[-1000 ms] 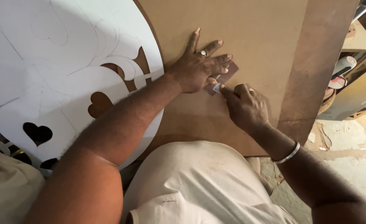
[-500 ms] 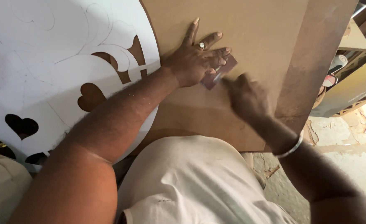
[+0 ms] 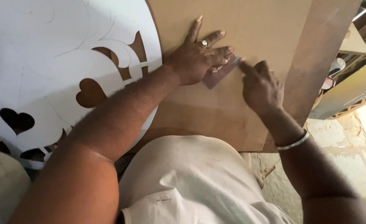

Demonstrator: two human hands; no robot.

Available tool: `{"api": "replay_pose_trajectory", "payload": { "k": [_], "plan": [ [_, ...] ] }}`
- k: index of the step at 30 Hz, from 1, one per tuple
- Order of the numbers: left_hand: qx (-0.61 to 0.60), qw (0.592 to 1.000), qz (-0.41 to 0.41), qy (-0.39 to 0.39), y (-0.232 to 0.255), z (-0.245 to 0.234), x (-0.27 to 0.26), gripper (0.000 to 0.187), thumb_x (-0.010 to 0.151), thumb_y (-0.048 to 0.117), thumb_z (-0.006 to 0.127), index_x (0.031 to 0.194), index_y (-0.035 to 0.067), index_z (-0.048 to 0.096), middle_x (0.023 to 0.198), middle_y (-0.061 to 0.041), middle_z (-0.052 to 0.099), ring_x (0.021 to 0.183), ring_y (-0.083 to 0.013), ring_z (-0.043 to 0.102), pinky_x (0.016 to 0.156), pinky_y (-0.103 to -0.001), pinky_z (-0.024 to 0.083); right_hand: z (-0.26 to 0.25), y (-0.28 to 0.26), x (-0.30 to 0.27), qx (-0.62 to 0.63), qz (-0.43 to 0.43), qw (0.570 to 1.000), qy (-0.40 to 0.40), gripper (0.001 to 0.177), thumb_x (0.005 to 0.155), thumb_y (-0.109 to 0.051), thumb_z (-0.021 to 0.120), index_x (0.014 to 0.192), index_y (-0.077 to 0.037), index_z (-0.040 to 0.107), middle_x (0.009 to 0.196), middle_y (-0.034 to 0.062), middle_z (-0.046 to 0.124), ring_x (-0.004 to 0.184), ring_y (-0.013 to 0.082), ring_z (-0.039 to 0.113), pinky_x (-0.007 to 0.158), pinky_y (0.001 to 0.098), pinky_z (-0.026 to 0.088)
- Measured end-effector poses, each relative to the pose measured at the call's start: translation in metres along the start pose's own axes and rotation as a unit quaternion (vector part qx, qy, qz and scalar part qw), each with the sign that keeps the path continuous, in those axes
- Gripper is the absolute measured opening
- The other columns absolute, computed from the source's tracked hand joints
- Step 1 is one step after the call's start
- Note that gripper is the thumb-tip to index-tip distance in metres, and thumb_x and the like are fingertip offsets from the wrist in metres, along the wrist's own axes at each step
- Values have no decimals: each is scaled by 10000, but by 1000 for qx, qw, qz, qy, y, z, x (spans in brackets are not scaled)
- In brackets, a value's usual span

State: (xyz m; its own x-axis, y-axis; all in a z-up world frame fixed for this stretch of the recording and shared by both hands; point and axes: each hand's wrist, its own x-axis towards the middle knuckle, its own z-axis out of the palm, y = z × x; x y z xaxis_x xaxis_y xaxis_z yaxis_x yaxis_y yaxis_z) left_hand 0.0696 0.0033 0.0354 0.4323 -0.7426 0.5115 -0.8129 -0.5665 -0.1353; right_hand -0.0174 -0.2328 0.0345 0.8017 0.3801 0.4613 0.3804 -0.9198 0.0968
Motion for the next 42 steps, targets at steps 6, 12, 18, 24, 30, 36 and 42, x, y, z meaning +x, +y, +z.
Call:
{"api": "replay_pose_trajectory", "payload": {
  "k": [6, 12, 18, 24, 30, 36, 42],
  "plan": [
    [-23, 1000, 0, 16, -2, 2, 1, 438, 938, 316, 692, 1358, 193, 670, 1513, 57, 565, 1518, -251, 317, 1195, -734, 10, 4, -3, -4, 5, 5, 1000, 8, 343, 981, -168, 653, 1303, -268, 722, 939, 99, 603, 800, 302, 652, 647, 476, 537],
    [-31, 999, -8, 13, -2, 4, 3, 398, 940, 326, 719, 1319, 210, 685, 1518, 76, 575, 1529, -242, 327, 1211, -726, 13, 20, -1, -11, 2, 0, 1000, 22, 322, 980, -177, 654, 1280, -272, 725, 997, 88, 598, 834, 302, 646, 651, 475, 534],
    [-35, 999, -26, -4, 3, -6, 5, 430, 893, 324, 740, 1310, 236, 685, 1495, 88, 587, 1517, -231, 343, 1214, -707, 10, 34, 6, -10, -106, -9, 994, -8, 362, 959, -199, 620, 1304, -268, 705, 1025, 118, 577, 820, 331, 625, 627, 480, 516],
    [-45, 998, -31, 11, 5, -5, 3, 531, 869, 311, 751, 1383, 213, 659, 1463, 26, 591, 1487, -228, 372, 1205, -696, 12, 16, -8, -11, -29, 12, 999, -26, 350, 959, -183, 616, 1272, -302, 720, 988, 112, 585, 844, 336, 630, 634, 488, 522],
    [-60, 997, -41, -3, 7, -10, 3, 421, 898, 306, 747, 1305, 218, 689, 1466, 83, 605, 1499, -225, 355, 1213, -700, 10, 17, -15, -17, 44, 10, 999, 12, 351, 966, -147, 668, 1293, -258, 731, 950, 106, 595, 809, 316, 634, 673, 493, 528],
    [-51, 998, -40, 9, 4, -6, 1, 431, 877, 302, 771, 1288, 198, 695, 1452, 76, 618, 1500, -224, 371, 1219, -703, 25, 7, -17, -11, 5, 9, 1000, 14, 374, 936, -115, 652, 1275, -245, 741, 953, 96, 614, 832, 313, 650, 672, 482, 528],
    [-61, 997, -41, 19, 5, -7, 3, 504, 852, 277, 779, 1341, 196, 683, 1440, 55, 622, 1486, -230, 376, 1211, -704, 40, 33, 7, -9, 22, 25, 999, 43, 374, 927, -126, 615, 1265, -221, 741, 1030, 117, 628, 879, 329, 655, 702, 473, 542]
  ]
}}
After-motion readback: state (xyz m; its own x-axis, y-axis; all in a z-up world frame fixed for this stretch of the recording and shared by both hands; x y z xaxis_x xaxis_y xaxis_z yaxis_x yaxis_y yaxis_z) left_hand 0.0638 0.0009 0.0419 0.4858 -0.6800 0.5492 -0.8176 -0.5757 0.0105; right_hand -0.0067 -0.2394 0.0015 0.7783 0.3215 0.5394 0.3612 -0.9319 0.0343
